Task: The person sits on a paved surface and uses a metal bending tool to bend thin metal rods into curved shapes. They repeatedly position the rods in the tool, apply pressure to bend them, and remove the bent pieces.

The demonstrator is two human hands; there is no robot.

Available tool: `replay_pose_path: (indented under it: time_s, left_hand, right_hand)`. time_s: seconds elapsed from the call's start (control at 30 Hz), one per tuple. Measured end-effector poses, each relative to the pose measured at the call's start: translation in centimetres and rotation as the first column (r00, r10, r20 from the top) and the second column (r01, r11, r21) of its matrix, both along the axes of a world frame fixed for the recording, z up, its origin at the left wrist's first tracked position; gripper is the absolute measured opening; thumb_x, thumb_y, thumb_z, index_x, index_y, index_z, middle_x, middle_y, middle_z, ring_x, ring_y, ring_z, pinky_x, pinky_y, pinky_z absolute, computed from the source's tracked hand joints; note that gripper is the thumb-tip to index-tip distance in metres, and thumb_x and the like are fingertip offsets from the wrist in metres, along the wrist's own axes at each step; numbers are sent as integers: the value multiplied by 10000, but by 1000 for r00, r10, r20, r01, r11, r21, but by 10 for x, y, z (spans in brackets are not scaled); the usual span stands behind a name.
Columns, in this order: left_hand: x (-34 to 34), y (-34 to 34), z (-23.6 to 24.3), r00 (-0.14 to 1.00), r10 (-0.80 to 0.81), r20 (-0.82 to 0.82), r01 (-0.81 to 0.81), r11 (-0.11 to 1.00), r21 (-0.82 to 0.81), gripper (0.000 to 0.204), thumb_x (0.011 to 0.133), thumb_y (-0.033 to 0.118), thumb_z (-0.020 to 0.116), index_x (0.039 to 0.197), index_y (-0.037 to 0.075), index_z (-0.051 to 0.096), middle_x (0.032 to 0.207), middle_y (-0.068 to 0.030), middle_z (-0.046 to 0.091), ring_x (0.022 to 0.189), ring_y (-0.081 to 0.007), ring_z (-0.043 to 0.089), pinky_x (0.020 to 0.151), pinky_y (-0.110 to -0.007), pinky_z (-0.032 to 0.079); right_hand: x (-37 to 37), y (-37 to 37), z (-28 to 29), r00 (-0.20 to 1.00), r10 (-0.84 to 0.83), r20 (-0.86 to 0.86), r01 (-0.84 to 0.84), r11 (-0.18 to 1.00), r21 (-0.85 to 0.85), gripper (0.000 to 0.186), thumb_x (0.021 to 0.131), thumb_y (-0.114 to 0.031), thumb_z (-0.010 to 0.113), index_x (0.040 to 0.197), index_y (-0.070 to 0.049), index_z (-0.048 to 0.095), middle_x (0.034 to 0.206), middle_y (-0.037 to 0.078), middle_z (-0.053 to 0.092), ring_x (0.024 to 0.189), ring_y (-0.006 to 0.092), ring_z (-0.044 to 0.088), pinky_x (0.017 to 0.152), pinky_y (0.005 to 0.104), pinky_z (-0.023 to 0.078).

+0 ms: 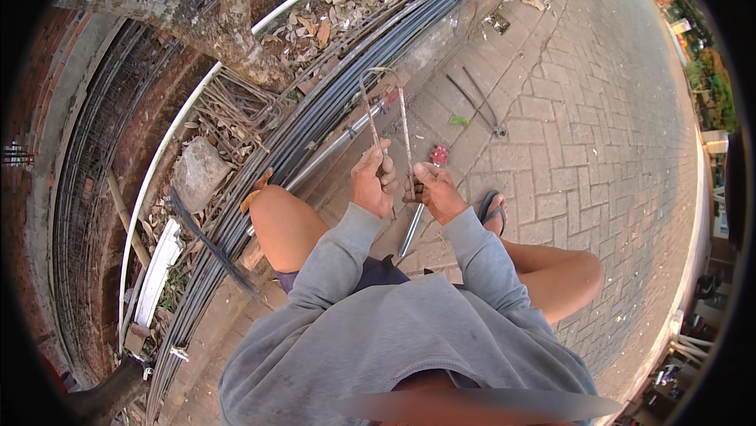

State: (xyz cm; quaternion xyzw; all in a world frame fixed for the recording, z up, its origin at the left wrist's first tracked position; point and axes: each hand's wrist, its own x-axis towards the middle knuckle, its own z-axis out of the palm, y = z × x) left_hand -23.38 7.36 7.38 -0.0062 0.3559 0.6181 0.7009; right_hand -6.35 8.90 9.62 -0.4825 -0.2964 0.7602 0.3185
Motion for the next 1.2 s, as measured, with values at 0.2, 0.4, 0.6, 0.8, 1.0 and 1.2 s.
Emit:
replay_pose_path:
  time_s: [0.2,0.4,0.6,0.8,1.0,1.2]
  left_hand:
    - [-16,-8,22,985,-163,-54,164,987,3,338,1143,225,531,1403,18,591,763,23,474,566,-65,351,492,-242,291]
    - [-34,-20,33,983,-173,-55,171,985,-39,349,1143,204,536,1415,-8,583,704,31,440,529,-67,313,475,-255,272]
    - [-50,-9,44,926,-131,-353,172,981,89,340,1133,216,566,1374,-15,632,691,47,443,526,-48,314,472,-250,258]
    - [-83,18,53,689,-118,-715,380,899,218,365,1125,217,584,1387,-34,623,678,56,429,512,-35,293,470,-244,251]
    - [-28,64,23,990,8,-138,0,998,62,328,1138,186,545,1388,-13,619,754,13,504,556,-66,362,487,-248,307]
    - [12,116,10,973,153,171,-150,988,-33,363,1154,126,461,1504,52,523,970,-31,583,693,-98,469,581,-266,428]
  right_hand:
    - [-1,-8,13,966,-29,-258,2,995,-104,316,1122,-356,591,1082,-44,618,749,16,582,528,82,474,482,263,400]
    - [6,-4,20,990,52,-134,-57,998,-40,294,1121,-322,597,1053,-41,645,728,-1,561,476,64,434,411,251,335]
    - [-7,15,20,962,268,59,-274,939,206,397,1113,-348,603,1264,15,654,939,91,725,718,173,705,634,301,588]
    - [13,35,18,991,42,127,-70,971,230,473,1076,-367,658,1314,41,675,1050,123,753,903,210,749,795,337,622]
    - [58,20,-94,843,8,538,-75,992,103,389,1034,-338,703,1209,9,718,987,117,754,886,180,739,708,339,617]
    - [91,-37,-229,122,337,934,-373,887,-271,693,864,-598,802,1204,3,736,1290,252,724,1226,436,686,1010,476,569]
